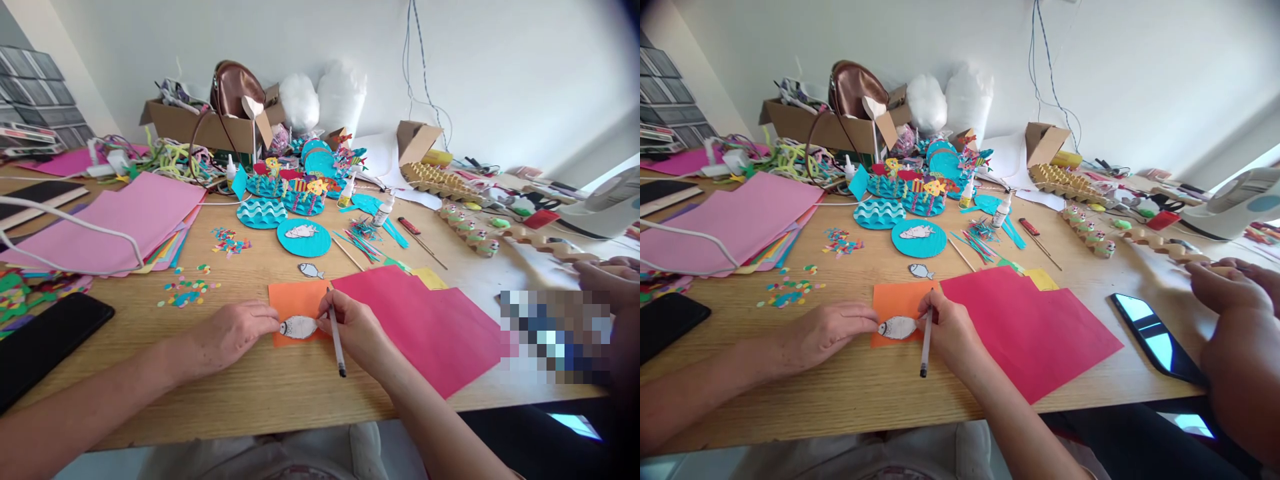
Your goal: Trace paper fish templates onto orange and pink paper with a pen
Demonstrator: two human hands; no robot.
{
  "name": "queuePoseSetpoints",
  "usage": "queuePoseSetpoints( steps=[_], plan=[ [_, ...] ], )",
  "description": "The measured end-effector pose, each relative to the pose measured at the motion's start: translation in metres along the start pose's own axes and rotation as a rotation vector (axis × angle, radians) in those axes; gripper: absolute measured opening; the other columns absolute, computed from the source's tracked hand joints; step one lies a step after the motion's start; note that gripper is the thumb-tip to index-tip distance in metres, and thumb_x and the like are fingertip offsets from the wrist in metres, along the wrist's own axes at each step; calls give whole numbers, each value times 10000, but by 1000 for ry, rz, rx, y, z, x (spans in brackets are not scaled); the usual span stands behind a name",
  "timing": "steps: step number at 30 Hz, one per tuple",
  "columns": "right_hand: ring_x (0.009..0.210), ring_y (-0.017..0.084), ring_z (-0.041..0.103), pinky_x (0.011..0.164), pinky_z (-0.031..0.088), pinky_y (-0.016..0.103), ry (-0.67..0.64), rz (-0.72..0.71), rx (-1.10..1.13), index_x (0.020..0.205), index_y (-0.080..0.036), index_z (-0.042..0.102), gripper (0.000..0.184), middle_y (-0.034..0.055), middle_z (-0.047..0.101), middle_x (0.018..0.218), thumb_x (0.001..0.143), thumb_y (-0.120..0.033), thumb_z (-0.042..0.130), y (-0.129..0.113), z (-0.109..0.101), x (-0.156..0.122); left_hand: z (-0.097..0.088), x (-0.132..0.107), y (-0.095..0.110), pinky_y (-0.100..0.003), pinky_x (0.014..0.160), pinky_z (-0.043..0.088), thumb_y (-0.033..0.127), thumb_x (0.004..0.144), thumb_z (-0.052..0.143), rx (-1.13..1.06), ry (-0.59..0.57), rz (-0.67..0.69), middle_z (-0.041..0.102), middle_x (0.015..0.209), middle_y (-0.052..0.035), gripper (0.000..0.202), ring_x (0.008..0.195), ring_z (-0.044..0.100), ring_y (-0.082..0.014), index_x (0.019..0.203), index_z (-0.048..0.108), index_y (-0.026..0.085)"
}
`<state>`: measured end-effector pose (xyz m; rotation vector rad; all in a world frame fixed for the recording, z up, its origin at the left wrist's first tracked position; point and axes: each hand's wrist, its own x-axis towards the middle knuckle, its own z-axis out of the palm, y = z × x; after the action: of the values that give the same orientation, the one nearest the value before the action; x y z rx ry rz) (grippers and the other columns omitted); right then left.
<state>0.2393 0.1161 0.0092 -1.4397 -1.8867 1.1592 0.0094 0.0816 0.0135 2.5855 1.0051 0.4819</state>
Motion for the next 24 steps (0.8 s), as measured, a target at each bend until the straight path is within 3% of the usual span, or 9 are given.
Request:
queuePoseSetpoints(
  steps=[7,11,14,18,20,24],
  plan=[
    [558,115,493,511,331,203,45,-118,-275,737,-209,533,107,-26,555,620,700,-109,520,-6,5,-2,2,-2,0,-295,919,407,83,904,309,165,-83,96,586,1207,-38,385,1052,531,-183,1176,561,186],
    [625,132,541,537,343,210,83,-183,-405,794,-208,547,135,4,620,731,709,-104,529,-5,-4,-3,5,-3,-1,-298,880,420,124,926,300,247,-55,181,604,1190,-28,362,1028,521,-202,1184,551,157],
    [576,116,511,521,346,199,255,-227,-406,758,-201,536,38,-11,592,666,746,-169,553,-5,-23,-8,7,-4,-3,-300,869,421,134,941,263,280,-19,210,608,1184,-24,374,1002,521,-195,1156,568,157],
    [536,93,478,504,346,177,439,-341,-364,725,-200,523,72,-37,547,593,795,-186,531,-12,-42,-23,8,-5,-5,-295,859,423,125,942,247,282,19,234,623,1154,-32,387,992,519,-186,1133,581,159],
    [549,90,489,519,357,175,422,-404,-361,746,-197,533,70,-32,557,612,815,-188,525,-16,-41,-30,8,-5,-5,-284,853,425,120,938,256,272,24,238,627,1144,-38,379,992,518,-182,1131,581,152],
    [584,94,512,530,356,181,247,-492,-384,814,-188,549,96,-5,590,683,873,-193,473,-17,-25,-35,7,-5,-5,-264,860,418,125,939,269,238,11,225,614,1164,-29,368,1022,506,-175,1162,560,167]
  ],
)
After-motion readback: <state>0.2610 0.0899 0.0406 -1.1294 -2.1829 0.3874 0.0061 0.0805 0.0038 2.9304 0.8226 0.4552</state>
